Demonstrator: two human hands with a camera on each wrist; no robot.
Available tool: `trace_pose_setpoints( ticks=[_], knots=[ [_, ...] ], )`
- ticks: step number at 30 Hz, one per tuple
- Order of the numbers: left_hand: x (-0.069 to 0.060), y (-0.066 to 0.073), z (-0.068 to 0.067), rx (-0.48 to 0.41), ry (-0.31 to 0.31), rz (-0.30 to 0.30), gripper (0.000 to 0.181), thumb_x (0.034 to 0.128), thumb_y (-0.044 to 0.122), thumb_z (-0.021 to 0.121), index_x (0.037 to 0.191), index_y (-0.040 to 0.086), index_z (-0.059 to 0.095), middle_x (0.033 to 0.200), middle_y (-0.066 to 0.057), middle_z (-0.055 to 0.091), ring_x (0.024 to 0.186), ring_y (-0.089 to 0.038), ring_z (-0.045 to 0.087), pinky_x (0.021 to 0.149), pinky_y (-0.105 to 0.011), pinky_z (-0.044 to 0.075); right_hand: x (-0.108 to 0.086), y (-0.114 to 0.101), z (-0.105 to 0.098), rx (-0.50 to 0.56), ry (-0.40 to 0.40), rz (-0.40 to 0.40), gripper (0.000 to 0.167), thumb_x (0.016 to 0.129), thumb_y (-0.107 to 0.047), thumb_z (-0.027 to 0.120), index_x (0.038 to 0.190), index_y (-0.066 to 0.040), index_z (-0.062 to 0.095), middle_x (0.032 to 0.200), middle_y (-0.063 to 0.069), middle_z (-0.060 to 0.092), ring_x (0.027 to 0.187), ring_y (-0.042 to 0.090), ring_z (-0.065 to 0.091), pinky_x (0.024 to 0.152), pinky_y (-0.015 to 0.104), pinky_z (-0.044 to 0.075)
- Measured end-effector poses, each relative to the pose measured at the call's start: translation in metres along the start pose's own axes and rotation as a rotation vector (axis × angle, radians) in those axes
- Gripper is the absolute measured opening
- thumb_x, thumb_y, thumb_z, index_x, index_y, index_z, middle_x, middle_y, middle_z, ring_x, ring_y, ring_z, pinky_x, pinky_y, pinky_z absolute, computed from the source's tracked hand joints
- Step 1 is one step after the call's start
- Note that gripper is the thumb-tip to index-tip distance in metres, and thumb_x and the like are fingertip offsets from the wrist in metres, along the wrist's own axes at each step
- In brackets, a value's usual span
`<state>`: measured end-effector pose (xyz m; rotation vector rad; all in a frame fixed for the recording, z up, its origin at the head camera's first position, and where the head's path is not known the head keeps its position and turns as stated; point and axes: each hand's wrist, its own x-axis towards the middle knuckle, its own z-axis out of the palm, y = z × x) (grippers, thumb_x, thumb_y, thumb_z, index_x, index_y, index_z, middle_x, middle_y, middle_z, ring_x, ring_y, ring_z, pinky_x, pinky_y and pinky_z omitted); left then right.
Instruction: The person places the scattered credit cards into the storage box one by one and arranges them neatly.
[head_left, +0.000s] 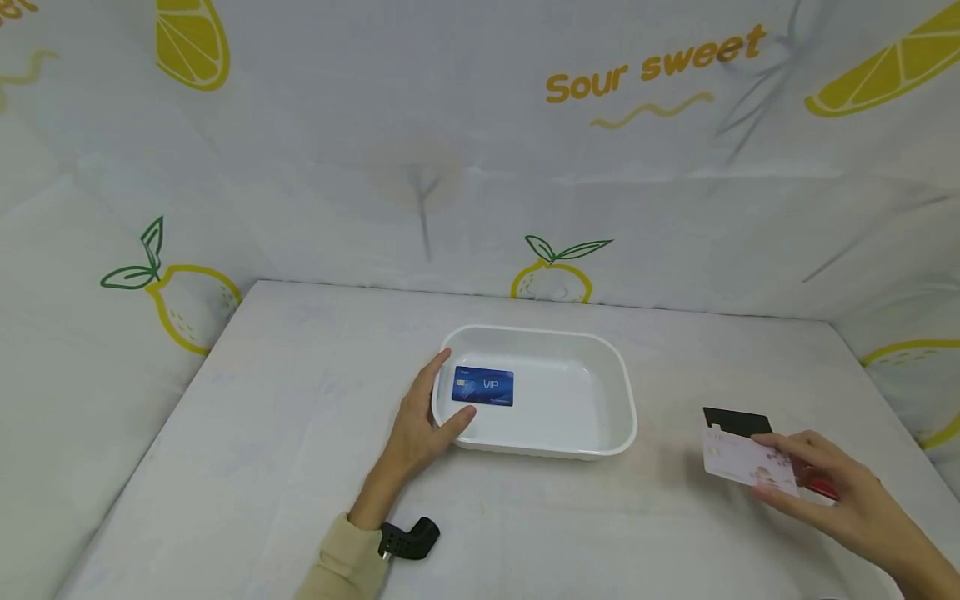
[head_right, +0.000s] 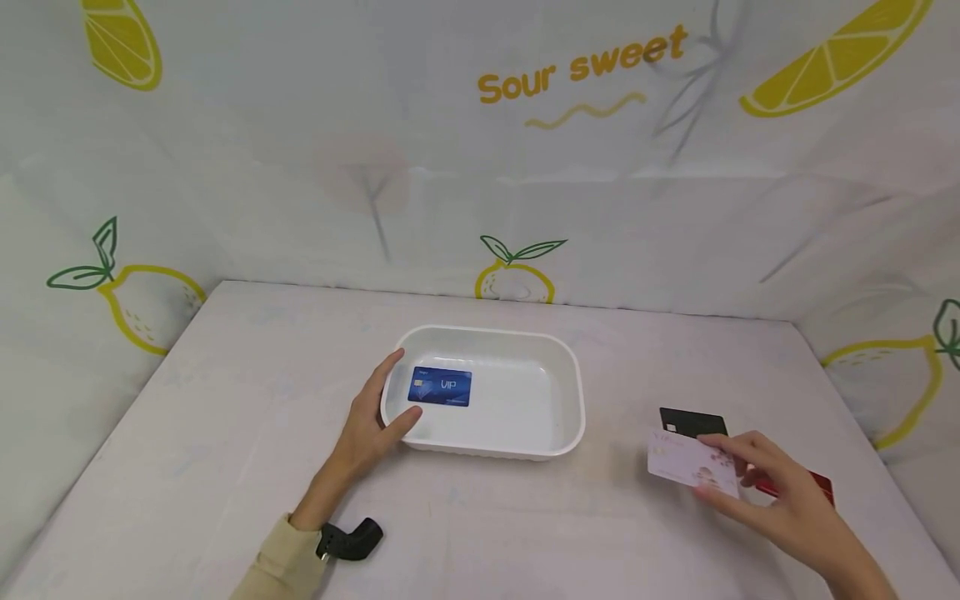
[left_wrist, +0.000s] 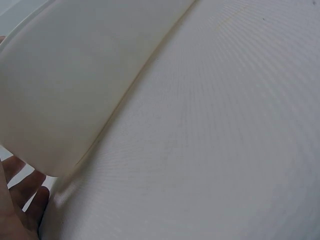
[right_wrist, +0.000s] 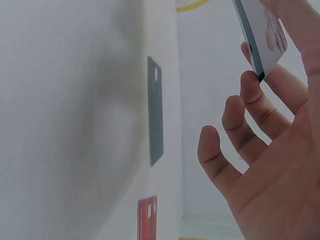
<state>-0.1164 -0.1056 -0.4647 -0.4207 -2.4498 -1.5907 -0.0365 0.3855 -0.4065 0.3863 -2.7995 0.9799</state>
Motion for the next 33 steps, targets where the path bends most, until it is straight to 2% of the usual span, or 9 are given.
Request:
trace_pose_setpoints(
  ticks=[5, 11, 17, 23, 29, 33],
  knots=[
    [0.0, 0.0, 0.0, -0.004, -0.003, -0.005, 0.087, 0.0854, 0.043, 0.07, 0.159, 0.014, 0.034, 0.161, -0.017, 0.042, 0.149, -0.038, 0.042, 0.119, -0.064, 0.034, 0.014, -0.015, 0.006, 0.008, 0.03, -0.053, 0.059, 0.07, 0.006, 0.087, 0.124, -0.008, 0.07, 0.099, -0.018, 0.052, 0.091, -0.004, 0.043, 0.069, 0.01, 0.039],
    [0.0, 0.0, 0.0, 0.002, -0.002, -0.003, 0.087, 0.0853, 0.042, 0.069, 0.159, 0.012, 0.034, 0.161, -0.017, 0.042, 0.149, -0.038, 0.041, 0.119, -0.064, 0.033, 0.034, -0.036, 0.016, 0.033, 0.045, -0.065, 0.062, 0.07, 0.004, 0.088, 0.128, -0.007, 0.069, 0.101, -0.017, 0.055, 0.087, -0.003, 0.049, 0.075, 0.004, 0.042],
    [0.0, 0.0, 0.0, -0.005, -0.003, 0.002, 0.088, 0.0854, 0.044, 0.069, 0.159, 0.013, 0.034, 0.161, -0.018, 0.042, 0.149, -0.039, 0.042, 0.118, -0.065, 0.034, 0.055, -0.059, 0.029, 0.045, 0.034, -0.099, 0.06, 0.071, 0.001, 0.089, 0.128, -0.007, 0.07, 0.102, -0.016, 0.057, 0.086, -0.001, 0.052, 0.076, 0.005, 0.046],
    [0.001, 0.002, 0.0, -0.003, -0.006, -0.001, 0.088, 0.0853, 0.044, 0.069, 0.159, 0.013, 0.034, 0.161, -0.017, 0.041, 0.149, -0.039, 0.041, 0.118, -0.065, 0.034, 0.072, -0.077, 0.043, 0.059, 0.042, -0.127, 0.059, 0.072, -0.004, 0.09, 0.127, -0.011, 0.071, 0.103, -0.018, 0.058, 0.092, -0.002, 0.05, 0.079, 0.007, 0.046],
    [0.0, 0.002, 0.0, -0.001, -0.004, 0.008, 0.088, 0.0852, 0.042, 0.07, 0.159, 0.012, 0.034, 0.161, -0.018, 0.042, 0.148, -0.039, 0.042, 0.118, -0.065, 0.035, 0.089, -0.095, 0.06, 0.073, 0.024, -0.135, 0.058, 0.073, -0.009, 0.091, 0.128, -0.014, 0.071, 0.108, -0.008, 0.062, 0.103, -0.005, 0.051, 0.089, 0.005, 0.041],
    [0.0, 0.0, 0.0, -0.001, -0.008, -0.001, 0.087, 0.0854, 0.041, 0.07, 0.159, 0.013, 0.034, 0.161, -0.017, 0.042, 0.148, -0.039, 0.043, 0.117, -0.065, 0.035, 0.099, -0.104, 0.075, 0.09, 0.0, -0.14, 0.057, 0.073, -0.012, 0.092, 0.127, -0.015, 0.072, 0.111, -0.002, 0.064, 0.112, -0.001, 0.053, 0.093, 0.008, 0.039]
  ],
)
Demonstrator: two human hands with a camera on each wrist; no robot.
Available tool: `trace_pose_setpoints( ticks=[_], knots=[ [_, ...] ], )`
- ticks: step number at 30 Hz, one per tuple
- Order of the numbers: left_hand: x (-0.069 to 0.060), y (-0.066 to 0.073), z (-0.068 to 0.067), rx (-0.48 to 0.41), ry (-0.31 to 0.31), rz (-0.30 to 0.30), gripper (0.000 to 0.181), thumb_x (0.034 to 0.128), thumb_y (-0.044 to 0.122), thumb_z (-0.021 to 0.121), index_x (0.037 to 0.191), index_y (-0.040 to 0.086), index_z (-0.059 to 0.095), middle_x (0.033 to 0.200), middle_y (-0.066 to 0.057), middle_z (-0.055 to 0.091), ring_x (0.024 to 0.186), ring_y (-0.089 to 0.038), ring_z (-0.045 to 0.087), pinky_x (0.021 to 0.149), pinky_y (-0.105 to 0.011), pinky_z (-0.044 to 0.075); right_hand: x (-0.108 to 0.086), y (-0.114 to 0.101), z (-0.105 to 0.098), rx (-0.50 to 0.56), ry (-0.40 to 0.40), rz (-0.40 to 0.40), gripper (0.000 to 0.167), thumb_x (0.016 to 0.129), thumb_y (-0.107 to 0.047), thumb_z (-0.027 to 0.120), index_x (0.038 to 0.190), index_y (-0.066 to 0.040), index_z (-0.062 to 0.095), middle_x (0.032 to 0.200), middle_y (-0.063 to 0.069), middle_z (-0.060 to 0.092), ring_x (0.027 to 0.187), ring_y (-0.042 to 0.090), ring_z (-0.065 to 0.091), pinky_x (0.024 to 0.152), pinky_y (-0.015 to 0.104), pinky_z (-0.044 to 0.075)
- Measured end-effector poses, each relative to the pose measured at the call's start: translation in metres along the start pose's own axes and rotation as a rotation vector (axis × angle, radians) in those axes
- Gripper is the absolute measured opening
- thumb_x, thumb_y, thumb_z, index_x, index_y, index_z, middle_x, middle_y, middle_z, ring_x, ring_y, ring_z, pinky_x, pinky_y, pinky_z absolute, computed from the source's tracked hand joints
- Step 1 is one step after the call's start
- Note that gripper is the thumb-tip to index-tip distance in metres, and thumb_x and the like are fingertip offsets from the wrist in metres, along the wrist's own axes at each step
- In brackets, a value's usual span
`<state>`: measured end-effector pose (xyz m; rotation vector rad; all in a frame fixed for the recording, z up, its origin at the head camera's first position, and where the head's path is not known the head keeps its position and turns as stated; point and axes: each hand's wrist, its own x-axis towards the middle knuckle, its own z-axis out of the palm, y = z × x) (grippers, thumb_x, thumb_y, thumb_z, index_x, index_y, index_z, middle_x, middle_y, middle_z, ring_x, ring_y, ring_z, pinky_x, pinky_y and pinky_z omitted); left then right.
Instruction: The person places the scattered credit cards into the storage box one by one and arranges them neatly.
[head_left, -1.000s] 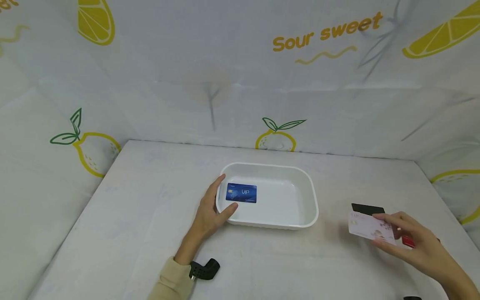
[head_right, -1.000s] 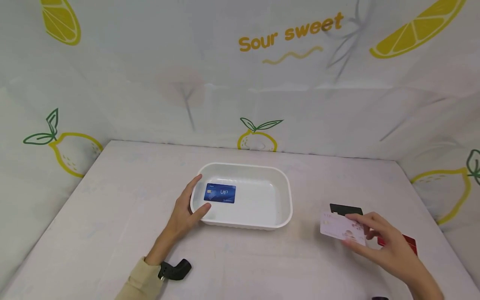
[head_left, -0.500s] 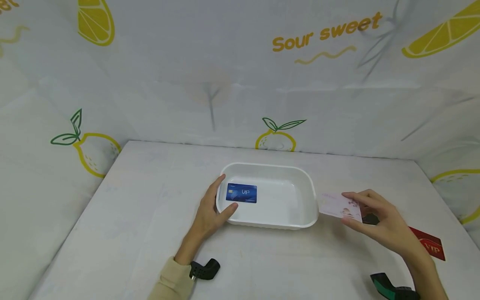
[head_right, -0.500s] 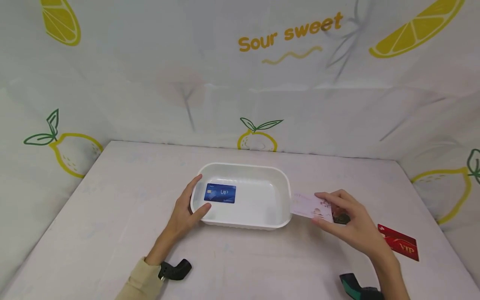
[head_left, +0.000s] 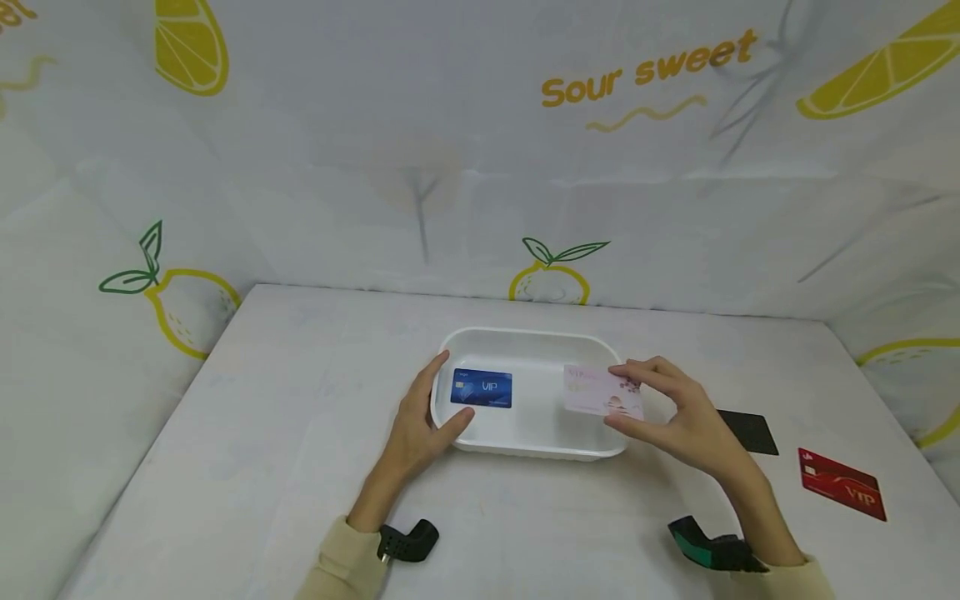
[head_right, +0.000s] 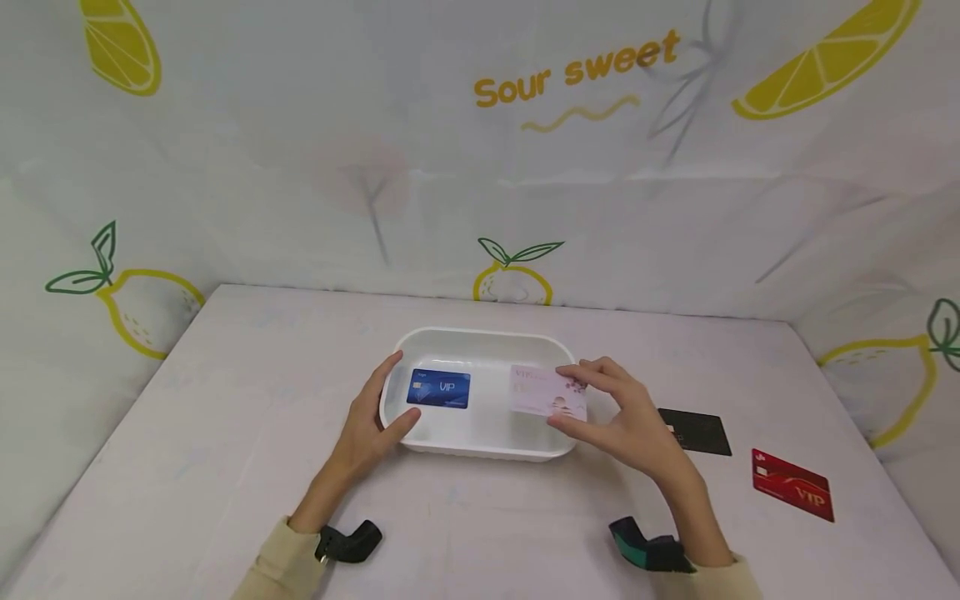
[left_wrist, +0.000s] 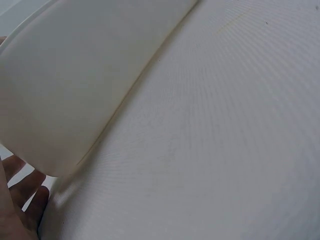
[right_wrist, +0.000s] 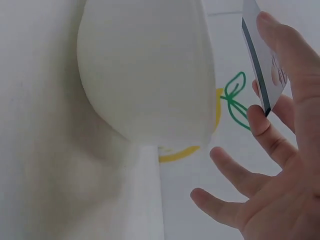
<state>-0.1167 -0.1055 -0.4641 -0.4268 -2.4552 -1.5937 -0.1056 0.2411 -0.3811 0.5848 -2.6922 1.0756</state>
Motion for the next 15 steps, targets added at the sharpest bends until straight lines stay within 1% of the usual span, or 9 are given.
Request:
trace_pose_setpoints(
  ticks=[2, 3, 4, 5, 6, 7, 9, 12, 15],
  knots=[
    [0.0, 0.0, 0.0, -0.001, -0.001, -0.006, 0.087, 0.0856, 0.042, 0.07, 0.159, 0.013, 0.034, 0.161, -0.017, 0.042, 0.147, -0.039, 0.043, 0.117, -0.065, 0.036, 0.006, -0.001, 0.008, 0.012, -0.009, -0.006, 0.056, 0.074, -0.013, 0.091, 0.126, -0.015, 0.072, 0.11, 0.0, 0.065, 0.115, 0.008, 0.056, 0.093, 0.013, 0.041],
    [0.0, 0.0, 0.0, -0.001, -0.001, -0.007, 0.087, 0.0856, 0.042, 0.07, 0.159, 0.013, 0.034, 0.161, -0.017, 0.042, 0.147, -0.039, 0.043, 0.117, -0.065, 0.036, 0.009, -0.002, 0.011, 0.021, -0.015, -0.004, 0.055, 0.074, -0.013, 0.091, 0.126, -0.015, 0.072, 0.109, 0.0, 0.065, 0.119, 0.015, 0.058, 0.1, 0.019, 0.044],
    [0.0, 0.0, 0.0, -0.003, 0.0, -0.008, 0.087, 0.0855, 0.042, 0.07, 0.159, 0.013, 0.034, 0.161, -0.017, 0.042, 0.147, -0.039, 0.043, 0.117, -0.065, 0.036, 0.012, -0.002, 0.014, 0.029, -0.018, -0.003, 0.055, 0.075, -0.014, 0.091, 0.126, -0.014, 0.072, 0.109, 0.001, 0.065, 0.125, 0.022, 0.058, 0.106, 0.027, 0.046],
    [0.0, 0.0, 0.0, -0.005, 0.0, -0.009, 0.087, 0.0855, 0.042, 0.07, 0.159, 0.013, 0.034, 0.161, -0.017, 0.042, 0.147, -0.039, 0.043, 0.117, -0.065, 0.036, 0.015, -0.002, 0.017, 0.037, -0.021, 0.0, 0.054, 0.075, -0.014, 0.091, 0.126, -0.013, 0.072, 0.109, 0.003, 0.065, 0.13, 0.03, 0.057, 0.11, 0.037, 0.046],
    [0.0, 0.001, 0.0, -0.006, 0.0, -0.006, 0.087, 0.0854, 0.042, 0.07, 0.159, 0.013, 0.034, 0.161, -0.017, 0.042, 0.147, -0.04, 0.043, 0.117, -0.065, 0.036, 0.018, -0.003, 0.02, 0.043, -0.023, 0.002, 0.054, 0.075, -0.015, 0.091, 0.125, -0.012, 0.072, 0.109, 0.005, 0.065, 0.132, 0.039, 0.055, 0.112, 0.049, 0.046],
    [-0.001, 0.001, 0.0, -0.007, 0.001, -0.007, 0.087, 0.0853, 0.042, 0.07, 0.159, 0.012, 0.034, 0.161, -0.018, 0.042, 0.147, -0.04, 0.043, 0.117, -0.065, 0.036, 0.02, -0.003, 0.022, 0.048, -0.025, 0.007, 0.054, 0.075, -0.015, 0.091, 0.125, -0.01, 0.072, 0.11, 0.007, 0.065, 0.135, 0.044, 0.052, 0.111, 0.061, 0.043],
    [-0.001, 0.001, 0.0, -0.01, 0.002, -0.005, 0.088, 0.0851, 0.042, 0.07, 0.159, 0.012, 0.034, 0.161, -0.018, 0.042, 0.147, -0.04, 0.043, 0.117, -0.065, 0.036, 0.024, -0.003, 0.026, 0.051, -0.028, 0.021, 0.053, 0.075, -0.015, 0.091, 0.124, -0.008, 0.071, 0.111, 0.011, 0.066, 0.143, 0.055, 0.041, 0.109, 0.077, 0.033],
    [0.0, 0.001, -0.001, -0.006, 0.004, -0.003, 0.088, 0.0851, 0.042, 0.071, 0.159, 0.012, 0.034, 0.161, -0.018, 0.042, 0.148, -0.04, 0.042, 0.117, -0.064, 0.036, 0.028, -0.003, 0.03, 0.036, -0.042, 0.04, 0.054, 0.075, -0.016, 0.091, 0.124, -0.005, 0.071, 0.112, 0.014, 0.066, 0.145, 0.058, 0.034, 0.11, 0.08, 0.029],
    [0.0, 0.0, -0.001, 0.004, 0.007, -0.003, 0.087, 0.0852, 0.042, 0.07, 0.159, 0.013, 0.035, 0.161, -0.018, 0.042, 0.148, -0.039, 0.043, 0.117, -0.064, 0.037, 0.032, -0.003, 0.034, 0.021, -0.065, 0.048, 0.054, 0.076, -0.019, 0.09, 0.124, -0.004, 0.071, 0.111, 0.015, 0.067, 0.145, 0.058, 0.034, 0.111, 0.079, 0.029]
  ],
)
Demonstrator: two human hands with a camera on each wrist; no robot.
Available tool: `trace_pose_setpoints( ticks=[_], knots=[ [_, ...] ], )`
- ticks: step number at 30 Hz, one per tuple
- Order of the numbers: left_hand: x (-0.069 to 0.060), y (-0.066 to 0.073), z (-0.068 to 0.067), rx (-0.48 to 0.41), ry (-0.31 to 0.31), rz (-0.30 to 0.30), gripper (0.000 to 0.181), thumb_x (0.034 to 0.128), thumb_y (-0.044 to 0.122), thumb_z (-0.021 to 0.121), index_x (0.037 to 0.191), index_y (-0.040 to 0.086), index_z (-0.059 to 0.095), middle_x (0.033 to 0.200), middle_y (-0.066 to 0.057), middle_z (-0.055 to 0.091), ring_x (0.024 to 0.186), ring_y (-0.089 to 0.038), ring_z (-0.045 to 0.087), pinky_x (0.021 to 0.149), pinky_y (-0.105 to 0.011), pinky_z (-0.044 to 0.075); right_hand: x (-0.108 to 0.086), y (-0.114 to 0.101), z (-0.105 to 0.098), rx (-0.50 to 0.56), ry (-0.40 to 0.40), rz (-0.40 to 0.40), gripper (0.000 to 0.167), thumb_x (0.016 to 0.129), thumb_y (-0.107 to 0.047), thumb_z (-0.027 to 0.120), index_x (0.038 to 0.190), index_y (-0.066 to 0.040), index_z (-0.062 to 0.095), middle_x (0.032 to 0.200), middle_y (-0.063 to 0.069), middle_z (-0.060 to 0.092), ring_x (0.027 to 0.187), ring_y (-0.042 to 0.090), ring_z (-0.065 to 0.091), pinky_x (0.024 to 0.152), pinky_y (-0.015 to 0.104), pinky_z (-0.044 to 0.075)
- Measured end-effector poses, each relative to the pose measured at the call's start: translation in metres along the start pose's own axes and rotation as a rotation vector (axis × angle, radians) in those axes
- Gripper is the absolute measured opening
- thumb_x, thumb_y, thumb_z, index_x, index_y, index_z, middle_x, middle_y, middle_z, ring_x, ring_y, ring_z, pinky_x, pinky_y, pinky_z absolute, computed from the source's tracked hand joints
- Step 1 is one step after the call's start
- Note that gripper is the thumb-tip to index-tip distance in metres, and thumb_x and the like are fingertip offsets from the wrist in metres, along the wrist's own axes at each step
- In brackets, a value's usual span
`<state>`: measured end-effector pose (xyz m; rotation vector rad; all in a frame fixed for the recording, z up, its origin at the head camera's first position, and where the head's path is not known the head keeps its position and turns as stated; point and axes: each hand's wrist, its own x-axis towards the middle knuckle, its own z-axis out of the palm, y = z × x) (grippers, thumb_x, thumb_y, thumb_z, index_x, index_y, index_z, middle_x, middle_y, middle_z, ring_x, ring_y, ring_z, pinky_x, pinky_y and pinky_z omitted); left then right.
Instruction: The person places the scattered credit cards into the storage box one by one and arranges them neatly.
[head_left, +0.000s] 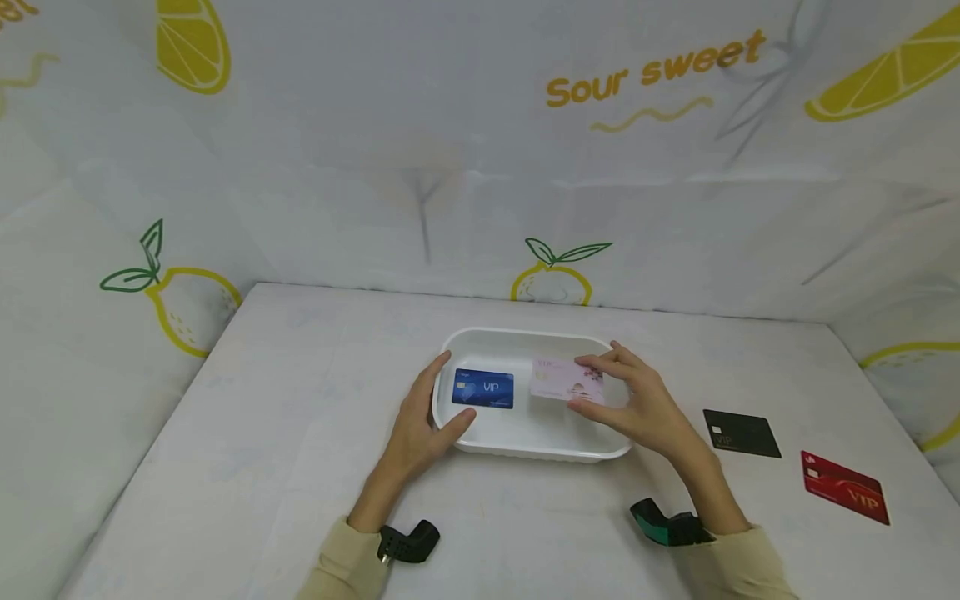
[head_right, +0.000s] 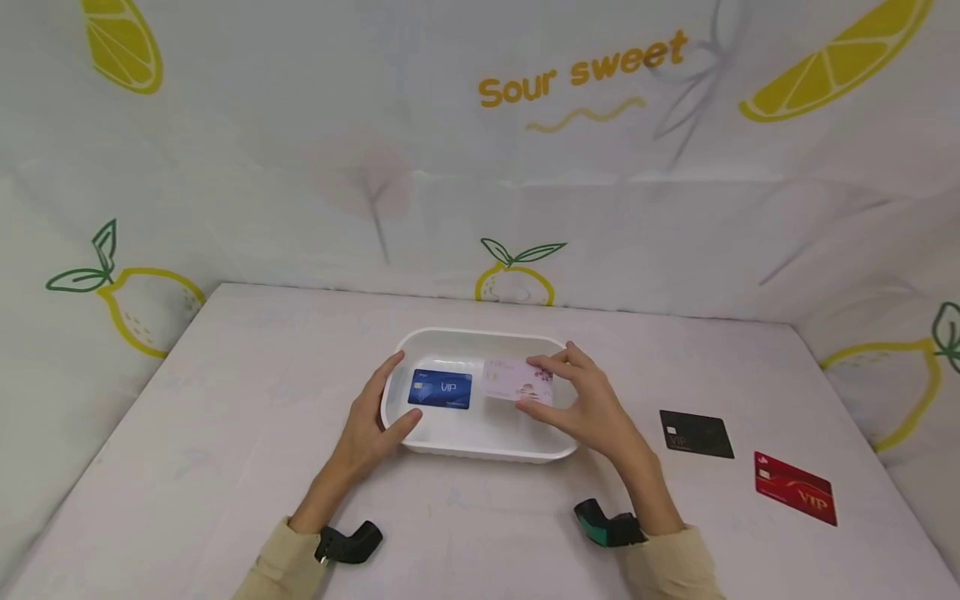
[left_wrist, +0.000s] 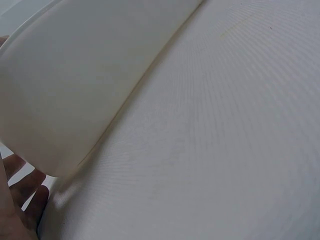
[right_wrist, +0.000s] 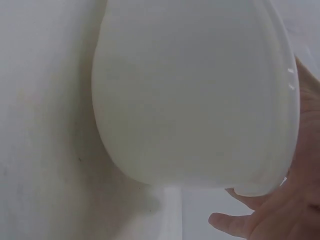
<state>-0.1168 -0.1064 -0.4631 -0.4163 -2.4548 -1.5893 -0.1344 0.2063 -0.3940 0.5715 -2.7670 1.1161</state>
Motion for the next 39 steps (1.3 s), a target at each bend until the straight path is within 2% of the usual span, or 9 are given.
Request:
trace_pose_setpoints(
  ticks=[4, 6, 7, 9, 11, 13, 20, 25, 39],
  knots=[
    [0.0, 0.0, 0.0, 0.008, 0.002, 0.002, 0.087, 0.0854, 0.043, 0.07, 0.159, 0.013, 0.035, 0.16, -0.017, 0.043, 0.148, -0.039, 0.043, 0.117, -0.064, 0.037, 0.003, 0.001, 0.004, -0.016, -0.024, 0.002, 0.053, 0.077, -0.022, 0.09, 0.124, -0.004, 0.072, 0.109, 0.014, 0.066, 0.147, 0.055, 0.033, 0.114, 0.077, 0.026],
    [0.0, 0.0, 0.0, 0.009, 0.002, 0.003, 0.087, 0.0854, 0.042, 0.07, 0.159, 0.013, 0.035, 0.161, -0.017, 0.043, 0.148, -0.039, 0.042, 0.117, -0.064, 0.036, 0.004, 0.002, 0.006, -0.021, -0.033, -0.012, 0.052, 0.077, -0.022, 0.09, 0.123, -0.004, 0.073, 0.107, 0.013, 0.065, 0.144, 0.051, 0.038, 0.117, 0.075, 0.024],
    [0.0, 0.0, 0.0, 0.01, 0.002, 0.002, 0.087, 0.0854, 0.042, 0.07, 0.159, 0.013, 0.035, 0.161, -0.017, 0.043, 0.148, -0.039, 0.042, 0.118, -0.064, 0.036, 0.005, 0.002, 0.006, -0.029, -0.039, -0.022, 0.052, 0.077, -0.022, 0.09, 0.123, -0.005, 0.073, 0.106, 0.011, 0.066, 0.139, 0.048, 0.044, 0.117, 0.072, 0.028],
    [0.0, 0.0, 0.0, 0.006, 0.002, 0.002, 0.086, 0.0853, 0.041, 0.07, 0.159, 0.013, 0.035, 0.161, -0.017, 0.043, 0.148, -0.039, 0.042, 0.118, -0.064, 0.036, 0.006, 0.003, 0.008, -0.049, -0.057, -0.038, 0.051, 0.077, -0.022, 0.09, 0.122, -0.006, 0.073, 0.104, 0.009, 0.065, 0.125, 0.039, 0.051, 0.111, 0.062, 0.038],
    [0.0, 0.0, 0.0, 0.005, 0.004, 0.003, 0.086, 0.0852, 0.04, 0.07, 0.159, 0.012, 0.035, 0.16, -0.018, 0.043, 0.148, -0.039, 0.043, 0.118, -0.064, 0.036, 0.007, 0.002, 0.008, -0.073, -0.074, -0.047, 0.05, 0.078, -0.022, 0.089, 0.122, -0.007, 0.074, 0.103, 0.006, 0.066, 0.11, 0.032, 0.053, 0.098, 0.051, 0.044],
    [-0.001, 0.0, 0.0, 0.002, 0.005, 0.0, 0.086, 0.0851, 0.04, 0.07, 0.159, 0.012, 0.035, 0.16, -0.018, 0.043, 0.148, -0.039, 0.043, 0.118, -0.064, 0.036, 0.008, 0.001, 0.009, -0.1, -0.092, -0.043, 0.05, 0.078, -0.023, 0.089, 0.122, -0.007, 0.074, 0.103, 0.005, 0.066, 0.102, 0.027, 0.05, 0.085, 0.041, 0.041],
    [-0.001, 0.0, -0.001, 0.002, 0.008, 0.0, 0.086, 0.0848, 0.039, 0.07, 0.158, 0.011, 0.036, 0.16, -0.018, 0.044, 0.147, -0.039, 0.044, 0.117, -0.064, 0.037, 0.014, -0.001, 0.012, -0.192, -0.115, 0.0, 0.054, 0.075, -0.03, 0.091, 0.121, -0.006, 0.075, 0.103, 0.008, 0.067, 0.096, 0.029, 0.05, 0.078, 0.032, 0.037],
    [-0.001, 0.0, 0.0, 0.003, 0.006, 0.003, 0.086, 0.0849, 0.04, 0.07, 0.159, 0.012, 0.035, 0.16, -0.018, 0.044, 0.147, -0.039, 0.044, 0.116, -0.064, 0.037, 0.017, -0.004, 0.013, -0.276, -0.126, 0.037, 0.058, 0.073, -0.037, 0.091, 0.121, -0.008, 0.076, 0.104, 0.008, 0.069, 0.099, 0.032, 0.051, 0.079, 0.035, 0.038],
    [0.0, 0.0, 0.0, 0.011, 0.003, 0.006, 0.087, 0.0856, 0.043, 0.07, 0.159, 0.013, 0.035, 0.16, -0.017, 0.043, 0.147, -0.039, 0.044, 0.117, -0.064, 0.037, 0.019, -0.014, 0.017, -0.428, -0.169, 0.117, 0.059, 0.077, -0.045, 0.087, 0.124, -0.011, 0.075, 0.112, 0.016, 0.071, 0.105, 0.042, 0.052, 0.088, 0.06, 0.047]
  ],
)
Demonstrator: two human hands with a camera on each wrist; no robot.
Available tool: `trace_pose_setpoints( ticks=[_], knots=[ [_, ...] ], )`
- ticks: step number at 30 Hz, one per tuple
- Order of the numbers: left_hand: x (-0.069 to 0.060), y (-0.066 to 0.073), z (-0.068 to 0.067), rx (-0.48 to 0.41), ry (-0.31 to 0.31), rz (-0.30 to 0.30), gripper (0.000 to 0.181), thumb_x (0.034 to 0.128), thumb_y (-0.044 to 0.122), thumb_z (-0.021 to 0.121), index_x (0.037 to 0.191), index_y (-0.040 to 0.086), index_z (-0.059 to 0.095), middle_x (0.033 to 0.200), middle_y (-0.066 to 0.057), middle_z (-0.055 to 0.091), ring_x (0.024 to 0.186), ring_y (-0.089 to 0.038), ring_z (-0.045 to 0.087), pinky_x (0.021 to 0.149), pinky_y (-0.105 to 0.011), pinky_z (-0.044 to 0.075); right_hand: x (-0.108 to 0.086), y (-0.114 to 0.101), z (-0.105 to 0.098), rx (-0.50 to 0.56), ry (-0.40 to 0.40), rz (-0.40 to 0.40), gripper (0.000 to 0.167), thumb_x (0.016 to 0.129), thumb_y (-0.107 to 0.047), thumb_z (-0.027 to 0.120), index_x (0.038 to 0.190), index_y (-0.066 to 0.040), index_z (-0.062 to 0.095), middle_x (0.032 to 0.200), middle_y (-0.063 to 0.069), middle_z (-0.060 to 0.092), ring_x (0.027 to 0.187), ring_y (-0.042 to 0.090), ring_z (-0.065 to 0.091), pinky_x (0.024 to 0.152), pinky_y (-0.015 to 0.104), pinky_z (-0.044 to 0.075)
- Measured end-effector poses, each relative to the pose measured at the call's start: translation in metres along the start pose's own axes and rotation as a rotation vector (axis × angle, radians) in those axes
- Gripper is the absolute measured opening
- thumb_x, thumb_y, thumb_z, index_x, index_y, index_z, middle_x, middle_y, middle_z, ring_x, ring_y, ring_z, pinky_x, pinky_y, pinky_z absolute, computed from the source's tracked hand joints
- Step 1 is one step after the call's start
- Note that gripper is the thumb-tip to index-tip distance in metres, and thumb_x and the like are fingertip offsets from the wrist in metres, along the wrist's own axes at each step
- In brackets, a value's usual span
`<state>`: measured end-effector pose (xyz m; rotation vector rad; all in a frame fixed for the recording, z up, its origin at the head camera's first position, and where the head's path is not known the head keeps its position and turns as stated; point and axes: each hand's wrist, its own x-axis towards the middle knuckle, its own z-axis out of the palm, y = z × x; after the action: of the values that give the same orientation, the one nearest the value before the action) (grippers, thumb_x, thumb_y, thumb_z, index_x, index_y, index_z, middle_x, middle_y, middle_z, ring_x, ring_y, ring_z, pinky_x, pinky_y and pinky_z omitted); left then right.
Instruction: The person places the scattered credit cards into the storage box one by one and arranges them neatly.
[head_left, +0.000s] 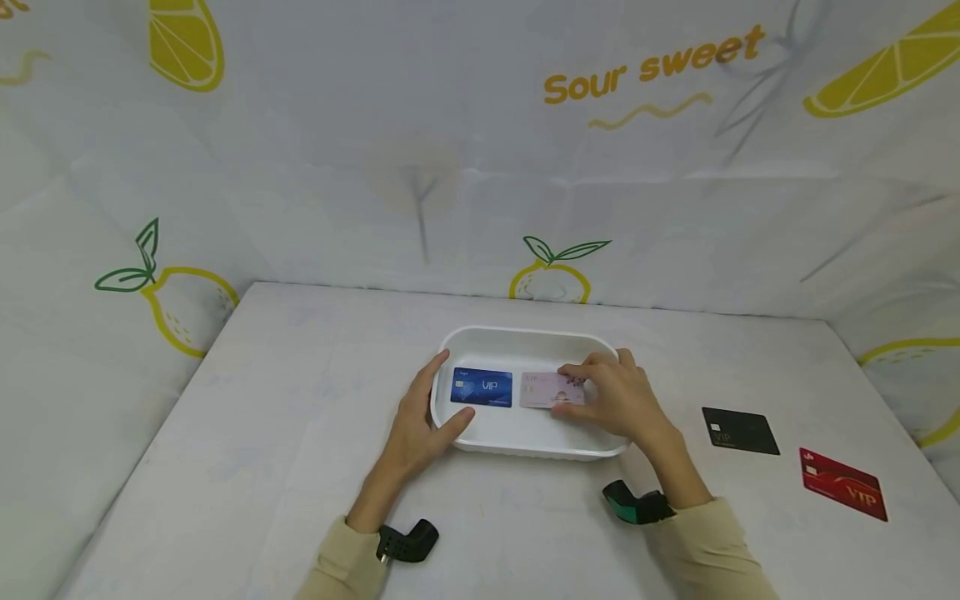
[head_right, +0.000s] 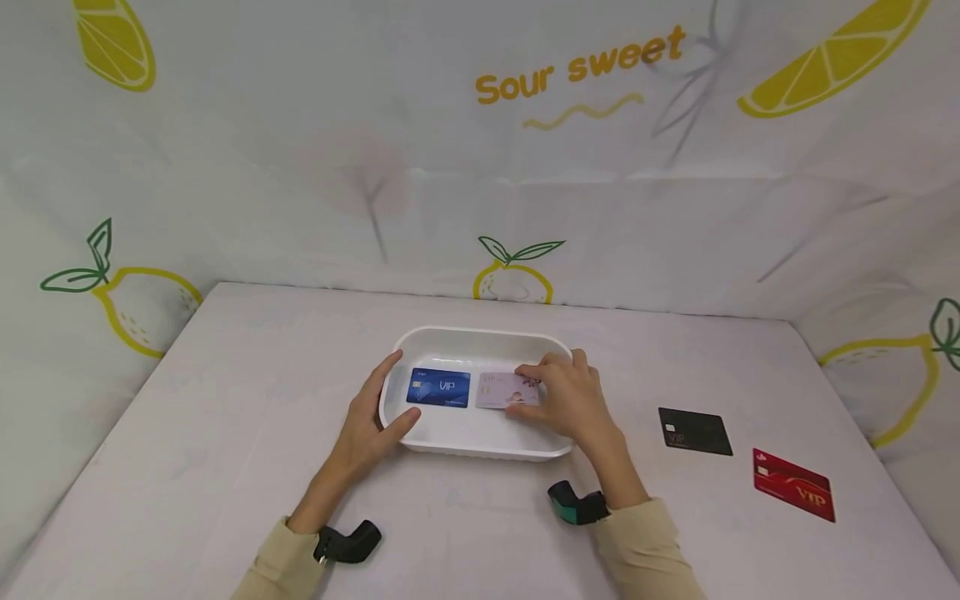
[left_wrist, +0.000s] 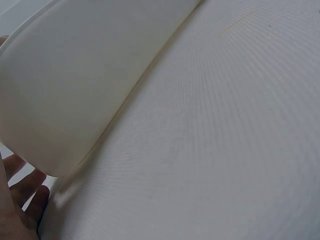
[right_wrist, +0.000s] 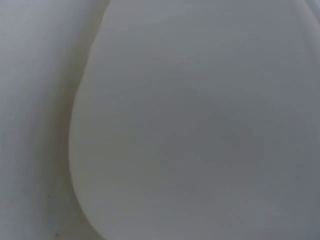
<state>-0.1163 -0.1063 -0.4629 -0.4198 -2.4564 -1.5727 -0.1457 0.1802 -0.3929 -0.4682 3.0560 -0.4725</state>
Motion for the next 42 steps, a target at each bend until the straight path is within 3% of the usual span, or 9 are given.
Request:
trace_pose_setpoints(
  ticks=[15, 24, 28, 34, 42],
  knots=[
    [0.0, 0.001, -0.001, -0.014, -0.003, -0.01, 0.087, 0.0853, 0.043, 0.07, 0.159, 0.013, 0.035, 0.16, -0.017, 0.043, 0.147, -0.039, 0.044, 0.117, -0.065, 0.037, 0.001, -0.005, 0.002, -0.065, 0.041, 0.023, 0.057, 0.077, -0.039, 0.088, 0.124, -0.009, 0.074, 0.113, 0.018, 0.07, 0.102, 0.041, 0.054, 0.083, 0.057, 0.049],
    [0.001, 0.001, -0.002, -0.018, -0.001, -0.012, 0.087, 0.0853, 0.042, 0.07, 0.159, 0.013, 0.035, 0.162, -0.016, 0.041, 0.149, -0.038, 0.041, 0.119, -0.064, 0.034, 0.002, -0.005, 0.005, -0.066, 0.061, 0.045, 0.054, 0.076, -0.034, 0.09, 0.122, -0.009, 0.075, 0.111, 0.016, 0.07, 0.095, 0.033, 0.051, 0.074, 0.044, 0.046],
    [0.001, 0.001, -0.002, -0.017, -0.004, -0.019, 0.087, 0.0852, 0.042, 0.07, 0.159, 0.013, 0.035, 0.162, -0.016, 0.041, 0.15, -0.038, 0.041, 0.119, -0.064, 0.034, 0.002, -0.005, 0.005, -0.06, 0.066, 0.045, 0.053, 0.076, -0.033, 0.09, 0.121, -0.01, 0.076, 0.113, 0.017, 0.07, 0.097, 0.034, 0.052, 0.074, 0.043, 0.047],
    [0.0, 0.002, -0.002, -0.005, -0.001, -0.024, 0.086, 0.0854, 0.041, 0.07, 0.159, 0.013, 0.035, 0.162, -0.016, 0.042, 0.15, -0.038, 0.041, 0.119, -0.063, 0.034, 0.0, -0.002, 0.002, 0.056, 0.053, 0.04, 0.049, 0.081, -0.033, 0.086, 0.123, -0.012, 0.075, 0.119, 0.018, 0.07, 0.106, 0.039, 0.054, 0.082, 0.052, 0.051],
    [0.0, 0.001, -0.001, -0.015, -0.005, -0.015, 0.086, 0.0857, 0.041, 0.07, 0.159, 0.012, 0.035, 0.162, -0.017, 0.041, 0.15, -0.038, 0.04, 0.119, -0.064, 0.034, -0.003, 0.01, -0.002, 0.22, 0.063, -0.075, 0.039, 0.085, -0.025, 0.083, 0.12, -0.008, 0.076, 0.117, 0.018, 0.073, 0.109, 0.04, 0.063, 0.094, 0.058, 0.05]
  ],
)
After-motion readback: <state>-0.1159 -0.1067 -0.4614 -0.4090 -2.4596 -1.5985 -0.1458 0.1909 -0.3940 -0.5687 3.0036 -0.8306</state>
